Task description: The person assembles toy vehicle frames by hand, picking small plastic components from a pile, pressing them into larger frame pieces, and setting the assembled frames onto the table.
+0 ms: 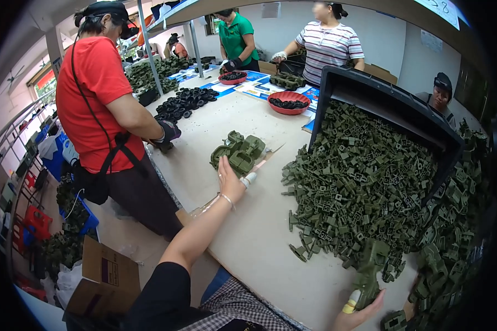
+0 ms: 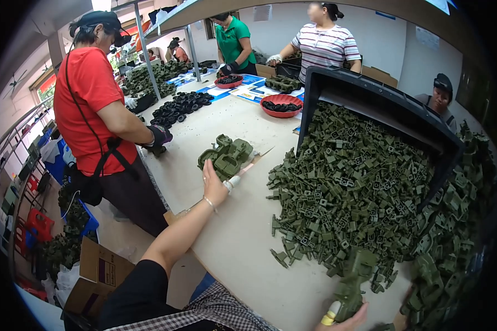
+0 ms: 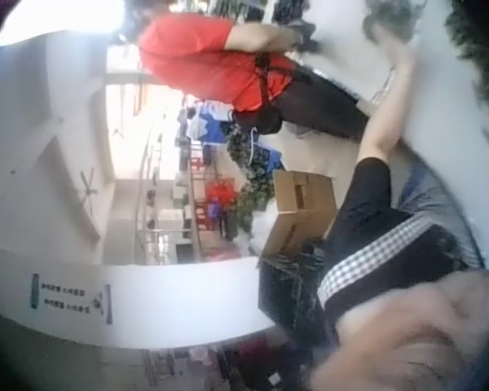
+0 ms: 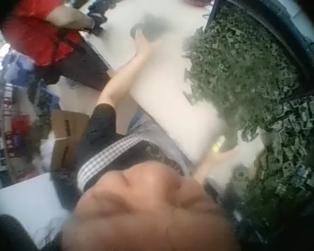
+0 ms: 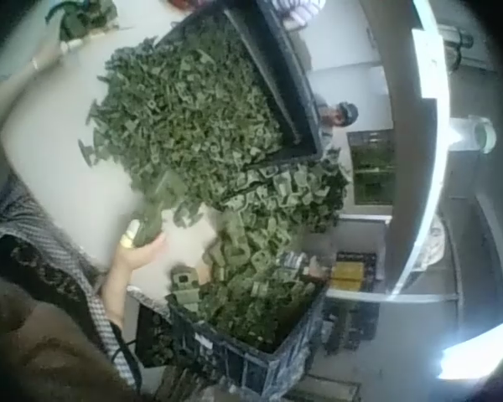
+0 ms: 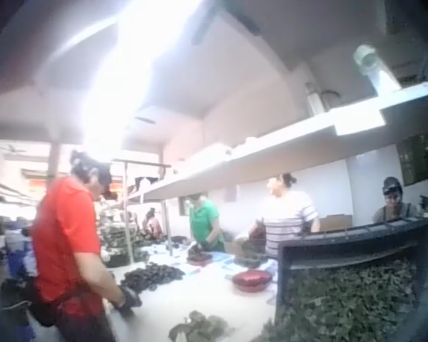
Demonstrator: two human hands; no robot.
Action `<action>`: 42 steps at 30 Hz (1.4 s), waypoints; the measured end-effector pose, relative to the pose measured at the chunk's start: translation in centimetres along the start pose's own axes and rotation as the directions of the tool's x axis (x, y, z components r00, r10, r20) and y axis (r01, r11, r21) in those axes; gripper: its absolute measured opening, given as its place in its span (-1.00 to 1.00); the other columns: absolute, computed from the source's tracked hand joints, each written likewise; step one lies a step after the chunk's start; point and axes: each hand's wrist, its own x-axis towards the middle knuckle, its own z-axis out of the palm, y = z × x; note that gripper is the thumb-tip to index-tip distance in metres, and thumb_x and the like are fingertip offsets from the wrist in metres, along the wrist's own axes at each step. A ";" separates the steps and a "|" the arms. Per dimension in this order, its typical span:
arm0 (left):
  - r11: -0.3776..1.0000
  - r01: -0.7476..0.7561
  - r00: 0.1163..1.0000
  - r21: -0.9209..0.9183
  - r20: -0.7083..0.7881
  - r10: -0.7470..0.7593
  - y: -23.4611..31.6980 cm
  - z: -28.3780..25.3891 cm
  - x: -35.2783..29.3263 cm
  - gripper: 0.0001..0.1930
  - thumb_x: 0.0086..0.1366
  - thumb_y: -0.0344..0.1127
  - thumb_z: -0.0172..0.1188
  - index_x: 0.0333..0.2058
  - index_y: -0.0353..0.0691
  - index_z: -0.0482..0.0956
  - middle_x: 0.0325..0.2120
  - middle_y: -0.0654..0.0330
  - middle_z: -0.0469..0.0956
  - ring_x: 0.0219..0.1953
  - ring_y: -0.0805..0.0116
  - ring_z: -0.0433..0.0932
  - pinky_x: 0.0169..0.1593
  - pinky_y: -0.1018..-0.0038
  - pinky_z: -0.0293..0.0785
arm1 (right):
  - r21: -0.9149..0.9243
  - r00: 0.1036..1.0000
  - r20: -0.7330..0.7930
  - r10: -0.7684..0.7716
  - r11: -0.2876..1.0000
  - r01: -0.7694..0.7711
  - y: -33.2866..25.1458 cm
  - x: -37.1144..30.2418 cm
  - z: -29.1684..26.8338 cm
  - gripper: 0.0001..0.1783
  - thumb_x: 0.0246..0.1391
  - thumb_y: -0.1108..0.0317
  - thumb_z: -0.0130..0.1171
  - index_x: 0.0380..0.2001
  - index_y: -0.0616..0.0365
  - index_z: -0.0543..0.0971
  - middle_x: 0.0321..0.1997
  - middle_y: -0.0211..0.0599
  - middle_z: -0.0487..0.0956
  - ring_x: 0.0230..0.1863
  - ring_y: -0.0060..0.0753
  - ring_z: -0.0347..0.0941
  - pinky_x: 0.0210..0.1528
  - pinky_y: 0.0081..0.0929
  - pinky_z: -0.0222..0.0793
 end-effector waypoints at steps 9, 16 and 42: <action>0.995 0.061 0.998 0.072 -0.002 -0.061 -2.6 2.9 3.9 -0.16 -0.05 0.04 0.30 0.06 -0.40 0.13 -0.05 -0.12 0.24 -0.01 -0.02 0.30 0.03 0.32 0.29 | -0.407 0.993 0.119 -0.020 0.911 0.067 -0.3 1.4 -1.8 -0.35 -0.06 0.04 0.18 -0.04 0.34 0.35 -0.03 0.14 0.38 -0.06 0.11 0.34 -0.01 -0.15 0.27; 0.147 0.629 0.760 -0.763 0.565 -0.320 -2.9 -2.3 1.8 -0.41 0.18 0.08 0.02 0.04 -0.24 0.27 -0.08 0.09 0.41 -0.11 0.28 0.45 -0.06 0.41 0.44 | -0.432 0.983 0.186 -0.003 0.898 0.085 2.0 -0.4 -1.8 -0.22 -0.12 0.00 0.23 0.04 0.35 0.27 -0.01 0.16 0.35 -0.03 0.12 0.32 0.04 -0.12 0.23; -0.162 0.942 0.333 -0.294 0.883 0.331 11.4 -7.0 -18.7 -0.33 0.22 0.16 -0.12 0.14 -0.22 0.13 0.10 0.09 0.25 0.10 0.21 0.29 0.14 0.27 0.24 | 0.622 0.730 0.665 -0.157 0.658 -0.424 -8.5 -2.6 7.4 -0.37 -0.21 0.60 0.18 0.04 0.21 0.30 -0.10 -0.20 0.35 -0.19 -0.36 0.39 -0.14 -0.50 0.37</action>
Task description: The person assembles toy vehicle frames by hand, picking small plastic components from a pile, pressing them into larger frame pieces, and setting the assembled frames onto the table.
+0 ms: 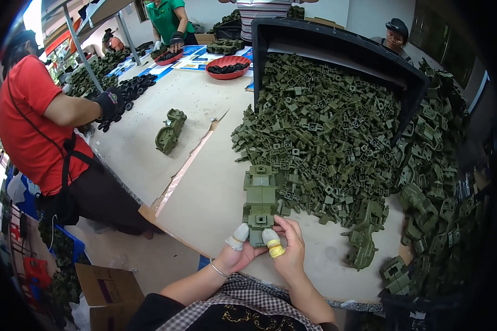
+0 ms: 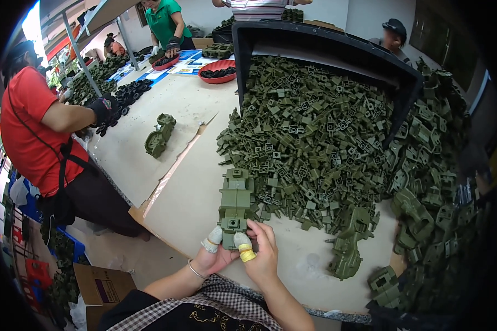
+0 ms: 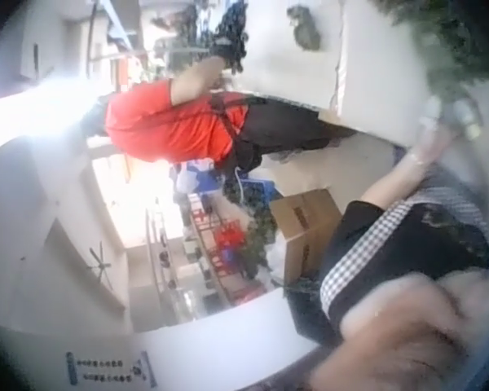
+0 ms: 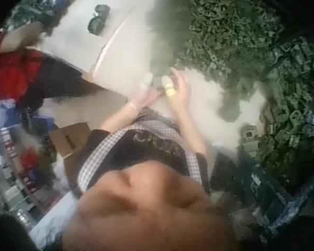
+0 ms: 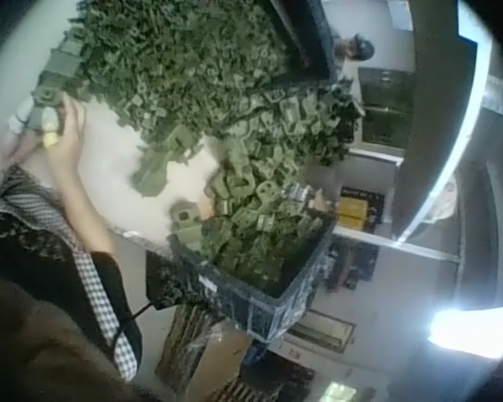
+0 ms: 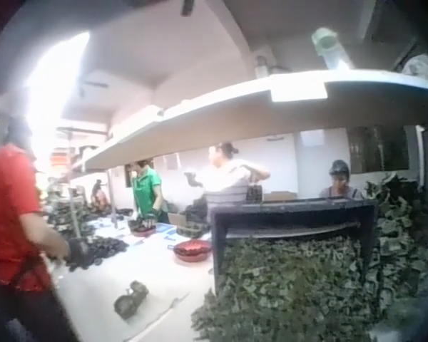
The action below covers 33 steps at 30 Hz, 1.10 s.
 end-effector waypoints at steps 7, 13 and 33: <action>0.995 -0.044 0.997 -0.094 0.061 0.050 -0.1 -1.2 -0.2 -0.43 0.27 0.04 -0.13 0.12 -0.22 0.18 0.06 0.07 0.30 0.09 0.19 0.31 0.13 0.27 0.27 | -0.117 0.998 -0.054 -0.012 0.993 0.005 -1.0 -0.2 0.3 -0.46 -0.25 0.57 0.19 -0.07 0.19 0.41 -0.11 -0.20 0.42 -0.17 -0.24 0.36 -0.13 -0.43 0.33; 0.939 -0.022 0.992 -0.342 0.106 0.062 -1.0 -4.1 -0.3 -0.52 0.29 -0.05 -0.11 0.09 -0.20 0.24 0.06 0.07 0.29 0.05 0.24 0.34 0.14 0.28 0.24 | -0.258 0.951 0.070 -0.301 0.915 0.309 -1.9 -0.8 1.4 -0.56 -0.25 0.48 0.20 -0.16 0.20 0.50 -0.12 -0.17 0.43 -0.14 -0.13 0.34 -0.09 -0.39 0.30; 0.769 0.630 0.714 -0.107 0.470 -0.519 4.3 -5.8 -2.4 -0.50 0.28 -0.07 -0.11 0.12 -0.19 0.20 -0.21 0.09 0.52 -0.06 0.28 0.46 -0.15 0.39 0.51 | -0.546 0.758 0.591 -0.276 0.555 0.628 -3.7 2.5 -4.8 -0.49 -0.25 0.48 0.05 -0.07 0.10 0.42 -0.17 -0.33 0.42 -0.14 -0.33 0.33 0.08 -0.16 0.03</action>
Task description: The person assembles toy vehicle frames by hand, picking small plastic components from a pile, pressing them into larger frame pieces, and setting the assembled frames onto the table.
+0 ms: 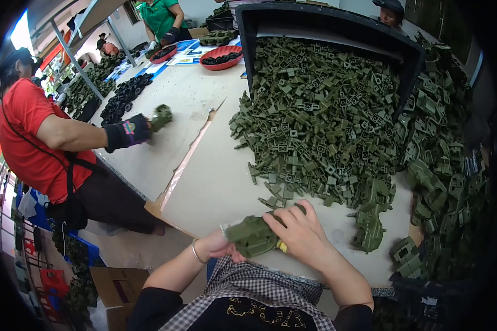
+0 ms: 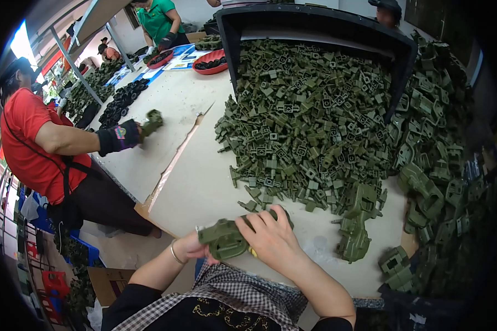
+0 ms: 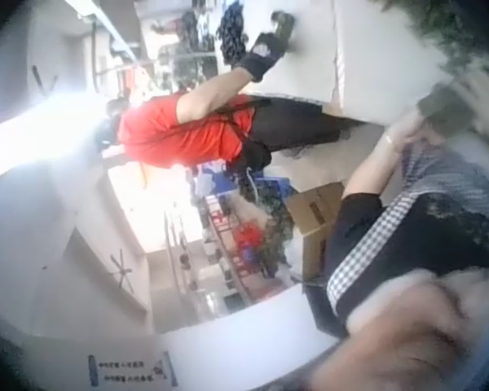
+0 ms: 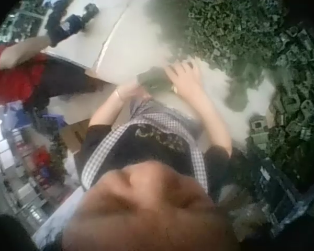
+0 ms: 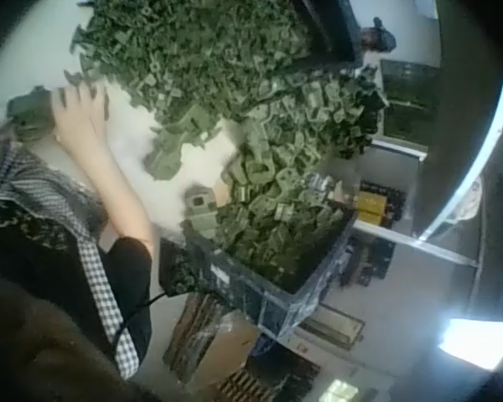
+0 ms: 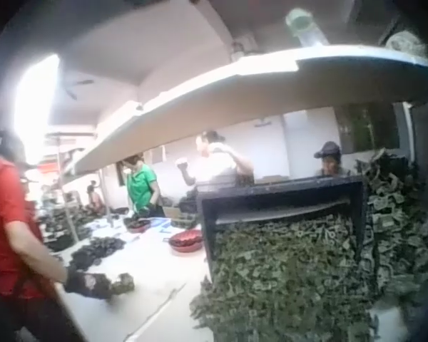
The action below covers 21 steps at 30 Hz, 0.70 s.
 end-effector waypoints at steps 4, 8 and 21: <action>0.565 0.298 0.496 0.769 -0.630 0.597 1.3 2.4 1.0 -0.60 0.21 -0.36 -0.01 0.04 -0.32 0.28 -0.08 0.10 0.43 -0.04 0.31 0.43 0.00 0.46 0.36 | 0.008 0.995 -0.034 0.098 0.995 -0.098 0.5 -0.5 1.4 -0.59 -0.28 0.48 0.07 -0.20 0.10 0.50 -0.36 -0.38 0.37 -0.24 -0.38 0.32 -0.01 -0.35 0.11; 0.199 -0.125 0.593 0.972 -0.087 0.800 1.3 2.8 0.8 -0.57 0.11 -0.44 0.13 0.00 -0.26 0.35 0.00 0.11 0.35 0.00 0.37 0.38 0.06 0.50 0.30 | 0.116 0.996 0.029 0.083 0.989 -0.086 1.1 0.6 1.8 -0.59 -0.31 0.48 0.11 -0.23 0.13 0.52 -0.38 -0.35 0.37 -0.23 -0.35 0.31 -0.03 -0.39 0.14; 0.421 0.066 0.721 0.905 -0.335 0.606 1.8 0.2 0.0 -0.57 0.17 -0.49 0.10 0.04 -0.29 0.32 -0.06 0.18 0.42 -0.04 0.48 0.39 0.04 0.54 0.31 | 0.289 0.846 0.527 0.075 0.921 -0.262 2.2 4.8 1.5 -0.41 -0.16 -0.01 0.19 -0.18 0.26 0.45 -0.14 -0.10 0.47 -0.07 -0.06 0.34 0.02 -0.23 0.20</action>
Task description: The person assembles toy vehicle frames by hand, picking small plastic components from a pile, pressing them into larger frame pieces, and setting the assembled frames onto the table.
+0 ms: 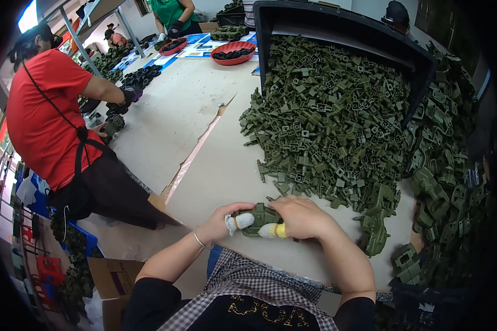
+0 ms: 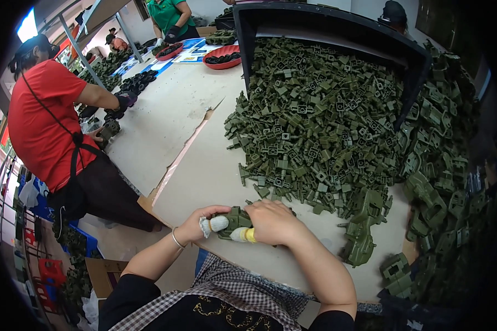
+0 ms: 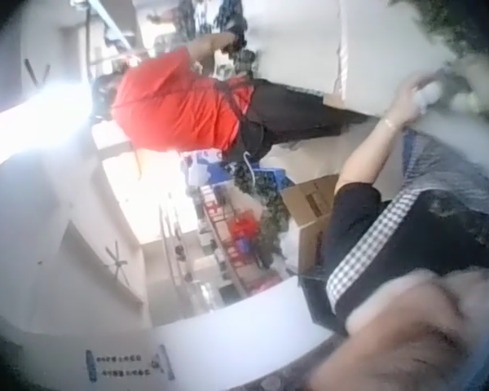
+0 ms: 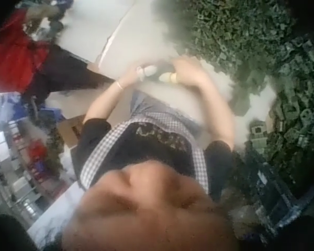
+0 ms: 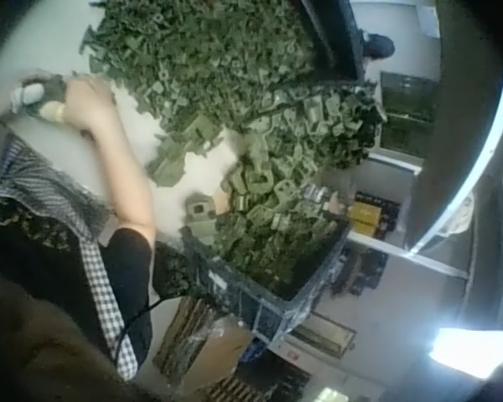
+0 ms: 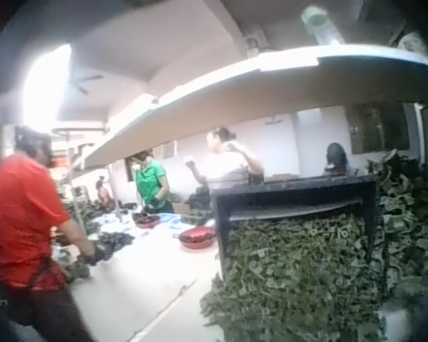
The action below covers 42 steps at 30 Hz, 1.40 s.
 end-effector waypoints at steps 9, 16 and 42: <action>0.993 -0.066 0.997 -0.097 -0.039 0.063 -0.3 1.0 -0.9 -0.58 0.16 -0.51 0.10 0.03 -0.29 0.33 -0.07 0.18 0.43 -0.06 0.47 0.41 0.04 0.54 0.32 | -0.021 1.000 0.002 0.024 1.000 -0.024 -0.1 1.5 1.9 -0.47 -0.18 0.06 0.23 -0.26 0.30 0.45 -0.20 -0.04 0.47 -0.09 -0.07 0.32 -0.05 -0.26 0.27; 0.983 0.084 0.992 -0.165 -0.083 -0.099 0.4 0.6 0.9 -0.66 0.22 -0.39 0.06 -0.01 -0.25 0.39 -0.14 0.24 0.47 -0.13 0.53 0.44 -0.06 0.59 0.37 | -0.042 0.982 -0.179 0.053 0.997 -0.061 -0.7 0.1 0.5 -0.53 -0.15 0.24 0.21 -0.15 0.26 0.43 -0.11 -0.05 0.44 -0.02 -0.04 0.30 -0.01 -0.27 0.26; 0.586 -0.621 0.494 -0.520 -0.840 -0.222 2.3 -16.8 7.9 -0.68 0.25 -0.07 0.01 -0.32 -0.25 0.33 -0.40 0.12 0.50 -0.31 0.31 0.54 -0.22 0.49 0.54 | 0.340 0.140 -0.859 0.493 0.752 -0.564 5.8 -17.5 6.0 -0.36 -0.09 0.48 0.10 0.13 0.18 0.21 0.12 -0.13 0.26 0.13 -0.12 0.19 0.17 -0.34 0.04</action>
